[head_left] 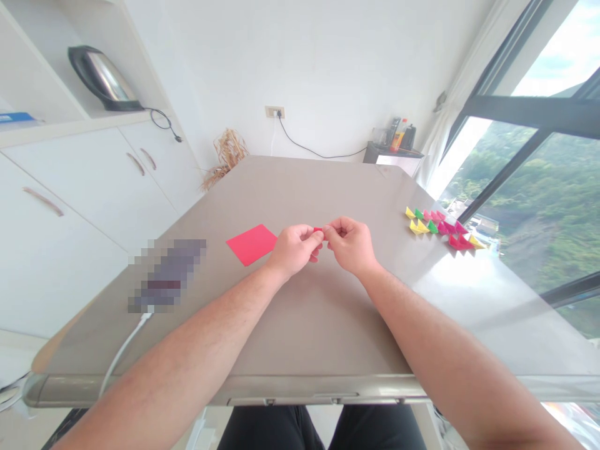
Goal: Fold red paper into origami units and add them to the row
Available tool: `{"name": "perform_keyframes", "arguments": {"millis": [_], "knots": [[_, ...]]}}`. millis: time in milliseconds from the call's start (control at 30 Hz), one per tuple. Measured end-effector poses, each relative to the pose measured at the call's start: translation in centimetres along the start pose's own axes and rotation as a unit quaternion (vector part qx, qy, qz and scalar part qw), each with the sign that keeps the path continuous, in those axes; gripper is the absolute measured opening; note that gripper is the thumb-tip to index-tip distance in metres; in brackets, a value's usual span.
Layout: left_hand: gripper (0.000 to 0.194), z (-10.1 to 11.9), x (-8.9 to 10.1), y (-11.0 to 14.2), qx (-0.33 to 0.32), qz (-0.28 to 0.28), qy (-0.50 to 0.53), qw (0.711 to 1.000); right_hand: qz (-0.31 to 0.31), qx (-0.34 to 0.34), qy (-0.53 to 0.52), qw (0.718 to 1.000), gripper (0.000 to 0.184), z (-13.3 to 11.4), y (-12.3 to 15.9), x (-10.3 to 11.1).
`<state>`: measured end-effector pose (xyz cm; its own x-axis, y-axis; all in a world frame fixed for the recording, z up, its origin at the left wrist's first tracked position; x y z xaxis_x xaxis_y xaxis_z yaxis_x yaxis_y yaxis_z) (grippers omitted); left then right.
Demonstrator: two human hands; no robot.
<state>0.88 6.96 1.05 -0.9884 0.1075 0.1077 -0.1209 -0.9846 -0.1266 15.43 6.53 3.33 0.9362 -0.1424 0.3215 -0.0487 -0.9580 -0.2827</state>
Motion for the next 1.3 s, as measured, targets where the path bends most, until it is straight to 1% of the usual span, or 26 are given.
{"name": "perform_keyframes", "arguments": {"millis": [67,200,300,400,467,600,700,767,800,867,967,1133,1200,1300], "knots": [[0.030,0.0,-0.2,0.0,0.000,-0.009,0.005,1.000,-0.002,0.004,0.002,1.000,0.018,-0.1,0.0,0.0],[0.026,-0.2,-0.2,-0.1,0.002,0.011,-0.011,1.000,-0.016,0.011,0.005,1.000,0.016,-0.2,0.1,-0.2],[0.023,-0.5,-0.2,-0.1,0.018,0.021,-0.042,0.999,-0.020,0.012,0.015,1.000,0.015,0.0,0.0,-0.3],[0.023,-0.5,-0.5,0.0,0.026,-0.004,-0.025,0.999,-0.013,-0.003,0.027,1.000,0.015,0.3,-0.2,-0.1],[0.024,-0.1,-0.4,0.0,0.011,-0.013,-0.011,1.000,-0.012,-0.016,0.021,1.000,0.017,0.4,-0.2,0.1],[0.025,0.2,0.3,-0.1,-0.039,0.019,-0.068,0.997,-0.044,-0.029,0.006,0.999,0.017,0.5,0.1,0.0],[0.026,-0.1,0.9,-0.4,-0.046,0.050,-0.110,0.992,-0.035,-0.018,-0.010,0.999,0.019,0.5,0.3,-0.1],[0.026,-0.3,1.2,-0.5,-0.040,0.064,-0.120,0.990,-0.022,0.005,0.010,1.000,0.020,0.4,0.3,-0.2],[0.026,-0.3,1.2,-0.5,-0.041,0.064,-0.123,0.989,-0.016,0.018,0.031,0.999,0.019,0.3,0.3,-0.2],[0.025,0.0,1.0,-0.4,-0.050,0.049,-0.134,0.988,-0.005,0.039,0.074,0.996,0.013,0.2,0.3,-0.1],[0.025,0.3,0.7,-0.3,-0.058,0.027,-0.157,0.986,0.006,0.061,0.108,0.992,0.010,0.1,0.2,-0.1],[0.025,0.2,0.6,-0.2,-0.048,0.029,-0.171,0.984,0.007,0.105,0.159,0.982,0.006,-0.5,0.3,-0.3],[0.024,0.0,0.6,-0.3,-0.047,0.032,-0.174,0.983,0.004,0.109,0.178,0.978,0.009,-0.6,0.3,-0.4],[0.025,-0.2,0.7,-0.3,-0.037,0.034,-0.181,0.982,-0.004,0.085,0.197,0.977,0.010,-0.5,0.1,-0.4]]}}
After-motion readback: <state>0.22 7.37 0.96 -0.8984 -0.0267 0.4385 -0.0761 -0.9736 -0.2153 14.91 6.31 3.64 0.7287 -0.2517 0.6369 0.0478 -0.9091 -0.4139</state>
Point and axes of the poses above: each hand's wrist, its own y-axis away from the middle knuckle, its own x-axis out of the back of the hand, z = x × y, the point moved 7 cm from there along -y, towards the middle knuckle
